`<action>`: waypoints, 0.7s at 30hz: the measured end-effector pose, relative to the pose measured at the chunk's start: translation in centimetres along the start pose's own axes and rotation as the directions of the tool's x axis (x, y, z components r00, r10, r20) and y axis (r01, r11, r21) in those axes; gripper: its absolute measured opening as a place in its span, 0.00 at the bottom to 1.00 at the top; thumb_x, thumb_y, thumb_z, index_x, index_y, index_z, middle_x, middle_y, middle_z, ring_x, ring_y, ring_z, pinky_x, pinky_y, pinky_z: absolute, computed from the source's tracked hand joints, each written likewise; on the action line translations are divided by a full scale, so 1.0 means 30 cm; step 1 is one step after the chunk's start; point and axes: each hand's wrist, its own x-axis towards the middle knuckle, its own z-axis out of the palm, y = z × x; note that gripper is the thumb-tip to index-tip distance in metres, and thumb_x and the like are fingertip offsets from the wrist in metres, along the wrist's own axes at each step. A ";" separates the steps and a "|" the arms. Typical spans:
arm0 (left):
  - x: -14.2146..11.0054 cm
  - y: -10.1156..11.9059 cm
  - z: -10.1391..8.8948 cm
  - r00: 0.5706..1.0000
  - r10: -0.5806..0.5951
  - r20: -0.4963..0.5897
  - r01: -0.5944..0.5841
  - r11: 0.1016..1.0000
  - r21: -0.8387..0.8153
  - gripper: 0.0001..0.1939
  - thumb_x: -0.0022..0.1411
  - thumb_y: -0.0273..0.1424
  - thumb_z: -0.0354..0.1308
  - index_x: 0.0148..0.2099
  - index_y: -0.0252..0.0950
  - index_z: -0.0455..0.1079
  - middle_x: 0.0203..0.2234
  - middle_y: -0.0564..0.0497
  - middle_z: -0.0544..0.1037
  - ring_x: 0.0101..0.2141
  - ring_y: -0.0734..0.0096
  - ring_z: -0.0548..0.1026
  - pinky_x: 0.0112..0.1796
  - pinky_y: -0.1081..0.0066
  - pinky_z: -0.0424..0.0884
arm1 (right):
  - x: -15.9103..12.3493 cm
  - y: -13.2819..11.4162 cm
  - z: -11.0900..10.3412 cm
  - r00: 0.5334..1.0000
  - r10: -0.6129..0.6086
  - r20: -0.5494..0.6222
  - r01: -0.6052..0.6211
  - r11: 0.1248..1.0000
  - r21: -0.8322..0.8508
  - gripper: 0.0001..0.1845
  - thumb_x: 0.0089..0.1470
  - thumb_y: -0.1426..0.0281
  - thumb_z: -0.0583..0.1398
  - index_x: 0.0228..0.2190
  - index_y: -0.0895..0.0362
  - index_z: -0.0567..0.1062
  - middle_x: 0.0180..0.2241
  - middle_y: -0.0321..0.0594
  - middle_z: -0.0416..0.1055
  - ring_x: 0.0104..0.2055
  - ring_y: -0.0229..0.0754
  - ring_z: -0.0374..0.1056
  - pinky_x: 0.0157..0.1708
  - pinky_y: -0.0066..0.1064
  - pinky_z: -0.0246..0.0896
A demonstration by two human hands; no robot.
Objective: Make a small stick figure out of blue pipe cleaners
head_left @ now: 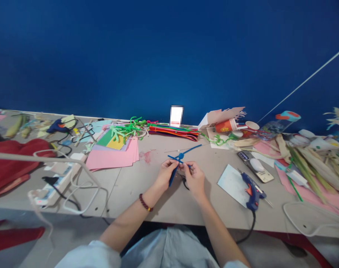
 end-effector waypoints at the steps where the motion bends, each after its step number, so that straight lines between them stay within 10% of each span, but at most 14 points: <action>1: -0.001 0.001 0.001 1.000 0.003 -0.005 -0.003 1.000 0.007 0.14 0.38 0.33 0.70 0.25 0.33 0.70 0.21 0.50 0.77 0.23 0.74 0.73 0.30 0.73 0.66 | 0.000 0.001 0.001 1.000 -0.004 0.003 0.004 1.000 0.001 0.14 0.54 0.58 0.57 0.31 0.57 0.71 0.29 0.42 0.75 0.31 0.42 0.73 0.34 0.33 0.69; 21: -0.004 0.010 0.004 0.997 -0.044 0.058 0.048 0.996 -0.074 0.11 0.40 0.31 0.67 0.28 0.32 0.71 0.21 0.52 0.76 0.21 0.77 0.70 0.25 0.76 0.63 | -0.006 0.013 0.002 0.996 0.063 -0.068 -0.060 0.997 0.046 0.16 0.52 0.56 0.58 0.32 0.57 0.71 0.29 0.43 0.76 0.29 0.40 0.72 0.31 0.31 0.69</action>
